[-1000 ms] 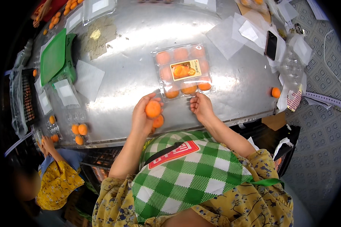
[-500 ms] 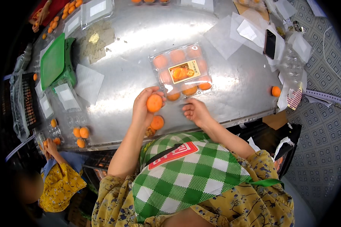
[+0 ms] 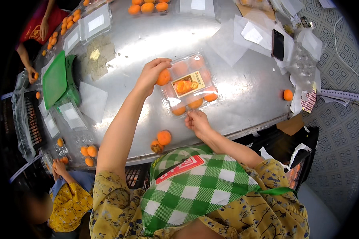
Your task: The person picks up persimmons from a metal table, removes the calyx, and places them into clear plastic clamshell containers. They then seal the containers with lids and stack them into a black crate.
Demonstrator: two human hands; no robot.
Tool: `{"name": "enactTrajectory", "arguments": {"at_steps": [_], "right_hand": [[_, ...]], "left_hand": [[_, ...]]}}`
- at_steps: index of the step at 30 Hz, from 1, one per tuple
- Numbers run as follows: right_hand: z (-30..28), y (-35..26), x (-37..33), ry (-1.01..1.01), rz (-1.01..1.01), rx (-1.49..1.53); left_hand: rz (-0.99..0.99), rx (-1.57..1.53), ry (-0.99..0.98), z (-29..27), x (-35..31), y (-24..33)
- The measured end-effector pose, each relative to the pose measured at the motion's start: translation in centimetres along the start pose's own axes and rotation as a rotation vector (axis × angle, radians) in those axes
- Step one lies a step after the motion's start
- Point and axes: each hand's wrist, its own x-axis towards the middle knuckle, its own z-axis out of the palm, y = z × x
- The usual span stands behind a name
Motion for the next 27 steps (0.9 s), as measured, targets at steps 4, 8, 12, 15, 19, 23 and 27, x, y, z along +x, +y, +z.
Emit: {"name": "enactTrajectory", "arguments": {"at_steps": [4, 8, 12, 15, 19, 23, 27], "right_hand": [[-0.5, -0.2, -0.4, -0.021, 0.026, 0.011], [-0.6, -2.0, -2.7, 0.055, 0.006, -0.088], [-2.9, -2.9, -2.7, 0.119, -0.061, -0.03], [-3.3, -3.3, -2.1, 0.098, -0.029, 0.039], [-1.8, -3.8, -3.0, 0.164, -0.182, 0.188], [-1.7, -5.0, -3.9, 0.056, -0.389, 0.279], [-2.4, -5.4, -4.9, 0.077, -0.511, 0.125]], "left_hand": [[-0.001, 0.2, -0.046, 0.4, 3.4, 0.6], [-0.144, 0.33, -0.09, 0.0, 5.6, 0.9], [-0.254, 0.366, -0.226, 0.1, 6.5, 1.6], [-0.293, 0.418, -0.305, 0.1, 7.2, 1.7], [-0.394, 0.443, -0.378, 0.0, 8.1, 1.7], [-0.481, 0.238, -0.394, -1.1, 4.5, 0.3], [-0.455, -0.03, -0.332, -1.9, -0.6, -3.1]]}}
